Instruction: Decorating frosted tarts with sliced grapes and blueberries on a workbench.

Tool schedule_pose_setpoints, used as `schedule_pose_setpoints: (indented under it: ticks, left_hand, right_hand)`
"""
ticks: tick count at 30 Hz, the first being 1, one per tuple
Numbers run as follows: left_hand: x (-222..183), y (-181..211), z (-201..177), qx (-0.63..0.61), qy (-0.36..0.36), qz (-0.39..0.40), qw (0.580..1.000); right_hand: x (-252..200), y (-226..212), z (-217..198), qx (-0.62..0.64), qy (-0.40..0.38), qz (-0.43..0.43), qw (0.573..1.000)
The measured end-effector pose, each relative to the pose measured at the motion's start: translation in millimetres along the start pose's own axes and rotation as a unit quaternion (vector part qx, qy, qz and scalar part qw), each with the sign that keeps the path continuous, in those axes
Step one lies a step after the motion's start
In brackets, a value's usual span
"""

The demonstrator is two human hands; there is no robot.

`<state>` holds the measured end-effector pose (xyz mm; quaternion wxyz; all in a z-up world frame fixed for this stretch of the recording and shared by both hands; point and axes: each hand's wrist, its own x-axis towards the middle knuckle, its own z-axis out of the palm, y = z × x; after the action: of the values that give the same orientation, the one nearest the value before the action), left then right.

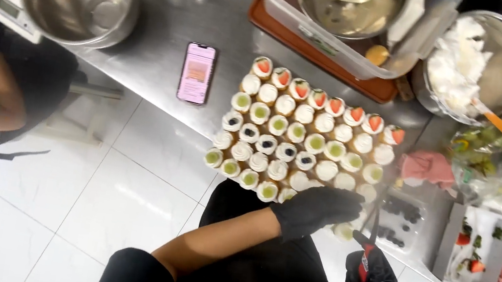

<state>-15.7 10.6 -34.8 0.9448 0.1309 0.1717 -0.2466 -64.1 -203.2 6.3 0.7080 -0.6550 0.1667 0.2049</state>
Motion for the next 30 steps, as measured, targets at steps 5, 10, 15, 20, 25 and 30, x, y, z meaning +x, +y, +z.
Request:
schedule_pose_setpoints:
  ticks: [5,10,15,20,25,30]
  left_hand:
    - [-63,33,-42,0.001,-0.038,0.126,0.991]
    - [-107,74,-53,0.030,0.010,0.145,0.989]
    - [-119,94,-59,0.002,0.041,0.120,0.992]
    - [-127,106,-36,0.054,0.089,0.125,0.987]
    - [-136,113,-19,0.118,0.094,0.094,0.984]
    - [-137,112,5,0.161,0.091,0.120,0.975]
  right_hand:
    - [4,16,58,-0.033,-0.014,0.034,0.999]
    - [1,12,116,-0.048,-0.051,0.022,0.997]
    - [-2,12,146,-0.043,-0.051,0.018,0.998]
    - [-13,-25,180,-0.115,-0.055,0.042,0.991]
    - [-17,-26,163,-0.149,-0.062,0.020,0.987]
    - [-23,-18,138,-0.126,-0.061,0.053,0.989]
